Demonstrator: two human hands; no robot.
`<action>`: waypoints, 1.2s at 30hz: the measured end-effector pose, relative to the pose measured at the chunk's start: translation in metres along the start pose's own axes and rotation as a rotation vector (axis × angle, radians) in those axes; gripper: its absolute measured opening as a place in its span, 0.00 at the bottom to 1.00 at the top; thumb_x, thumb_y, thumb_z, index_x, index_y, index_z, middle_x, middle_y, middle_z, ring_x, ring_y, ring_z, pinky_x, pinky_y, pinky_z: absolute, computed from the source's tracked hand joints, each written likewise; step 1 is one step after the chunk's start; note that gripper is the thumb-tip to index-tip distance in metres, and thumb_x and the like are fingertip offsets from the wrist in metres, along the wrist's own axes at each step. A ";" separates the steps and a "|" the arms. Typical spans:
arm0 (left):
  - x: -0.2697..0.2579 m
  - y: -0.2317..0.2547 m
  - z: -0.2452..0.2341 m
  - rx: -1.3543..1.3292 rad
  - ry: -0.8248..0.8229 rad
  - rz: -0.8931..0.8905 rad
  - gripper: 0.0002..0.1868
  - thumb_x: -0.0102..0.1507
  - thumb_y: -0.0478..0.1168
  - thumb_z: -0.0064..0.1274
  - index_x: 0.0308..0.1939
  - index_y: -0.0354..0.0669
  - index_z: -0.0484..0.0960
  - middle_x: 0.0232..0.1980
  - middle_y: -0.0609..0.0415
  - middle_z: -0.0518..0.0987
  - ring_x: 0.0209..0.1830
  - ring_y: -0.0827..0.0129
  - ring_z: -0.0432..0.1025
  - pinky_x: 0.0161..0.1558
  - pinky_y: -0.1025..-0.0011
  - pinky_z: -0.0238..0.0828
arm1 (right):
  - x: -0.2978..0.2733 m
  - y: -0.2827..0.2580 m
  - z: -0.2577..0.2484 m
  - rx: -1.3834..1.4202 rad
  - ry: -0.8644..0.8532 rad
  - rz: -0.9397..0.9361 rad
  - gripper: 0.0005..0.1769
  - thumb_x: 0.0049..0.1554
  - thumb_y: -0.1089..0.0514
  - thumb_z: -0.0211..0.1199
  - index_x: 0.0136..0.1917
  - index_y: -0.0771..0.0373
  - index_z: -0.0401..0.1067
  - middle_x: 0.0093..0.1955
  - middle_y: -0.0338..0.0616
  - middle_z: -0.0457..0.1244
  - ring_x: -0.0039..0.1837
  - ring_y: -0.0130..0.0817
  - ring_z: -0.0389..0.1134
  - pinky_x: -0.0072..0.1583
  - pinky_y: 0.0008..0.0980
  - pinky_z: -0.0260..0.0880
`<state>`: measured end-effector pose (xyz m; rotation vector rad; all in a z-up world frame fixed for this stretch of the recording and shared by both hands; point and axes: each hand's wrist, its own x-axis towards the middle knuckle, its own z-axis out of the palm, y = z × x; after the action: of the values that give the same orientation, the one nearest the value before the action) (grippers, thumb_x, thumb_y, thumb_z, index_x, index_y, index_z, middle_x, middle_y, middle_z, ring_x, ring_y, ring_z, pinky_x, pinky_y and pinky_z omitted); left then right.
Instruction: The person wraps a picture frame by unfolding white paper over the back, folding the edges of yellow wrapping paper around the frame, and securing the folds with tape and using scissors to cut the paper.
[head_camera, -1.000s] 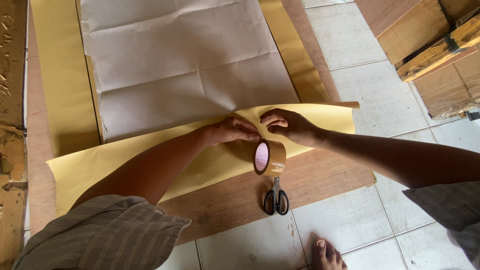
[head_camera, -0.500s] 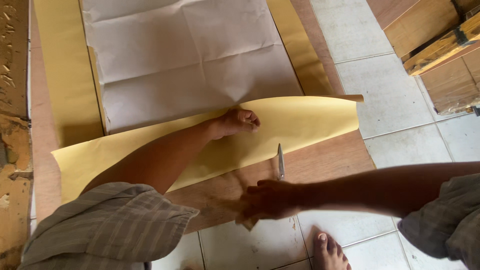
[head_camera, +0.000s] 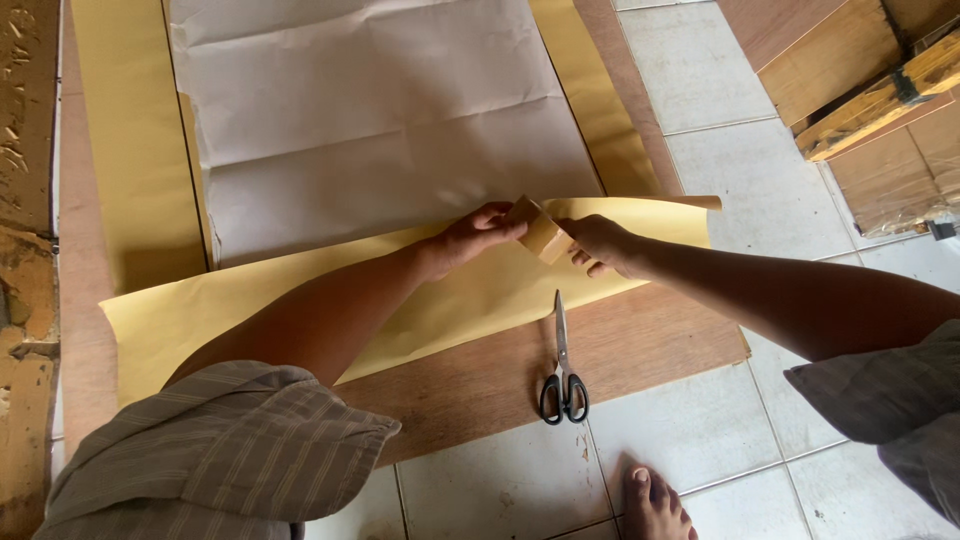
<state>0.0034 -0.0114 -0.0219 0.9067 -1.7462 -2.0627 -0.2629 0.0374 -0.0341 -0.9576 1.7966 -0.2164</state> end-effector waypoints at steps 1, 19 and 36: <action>-0.001 0.002 0.001 -0.001 0.000 0.002 0.42 0.66 0.65 0.53 0.77 0.48 0.61 0.72 0.38 0.70 0.76 0.42 0.60 0.77 0.44 0.42 | 0.007 0.008 -0.001 -0.001 0.001 0.001 0.43 0.65 0.26 0.50 0.74 0.63 0.65 0.66 0.61 0.63 0.56 0.52 0.69 0.57 0.62 0.72; -0.007 0.013 0.005 0.007 0.016 -0.022 0.36 0.68 0.65 0.48 0.73 0.48 0.69 0.75 0.40 0.68 0.78 0.41 0.58 0.77 0.40 0.42 | -0.099 -0.048 0.015 0.286 0.048 -0.276 0.49 0.60 0.40 0.67 0.81 0.67 0.50 0.72 0.64 0.57 0.69 0.58 0.65 0.59 0.58 0.72; -0.014 -0.009 0.011 0.760 0.113 0.076 0.36 0.42 0.62 0.77 0.53 0.64 0.86 0.68 0.53 0.65 0.72 0.46 0.63 0.74 0.52 0.56 | -0.091 -0.040 0.015 -0.247 0.111 -0.652 0.58 0.41 0.51 0.80 0.80 0.55 0.55 0.76 0.54 0.54 0.75 0.55 0.59 0.71 0.55 0.63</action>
<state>0.0086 0.0070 -0.0261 1.0860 -2.4876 -1.2455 -0.2169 0.0785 0.0455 -1.7239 1.5772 -0.4668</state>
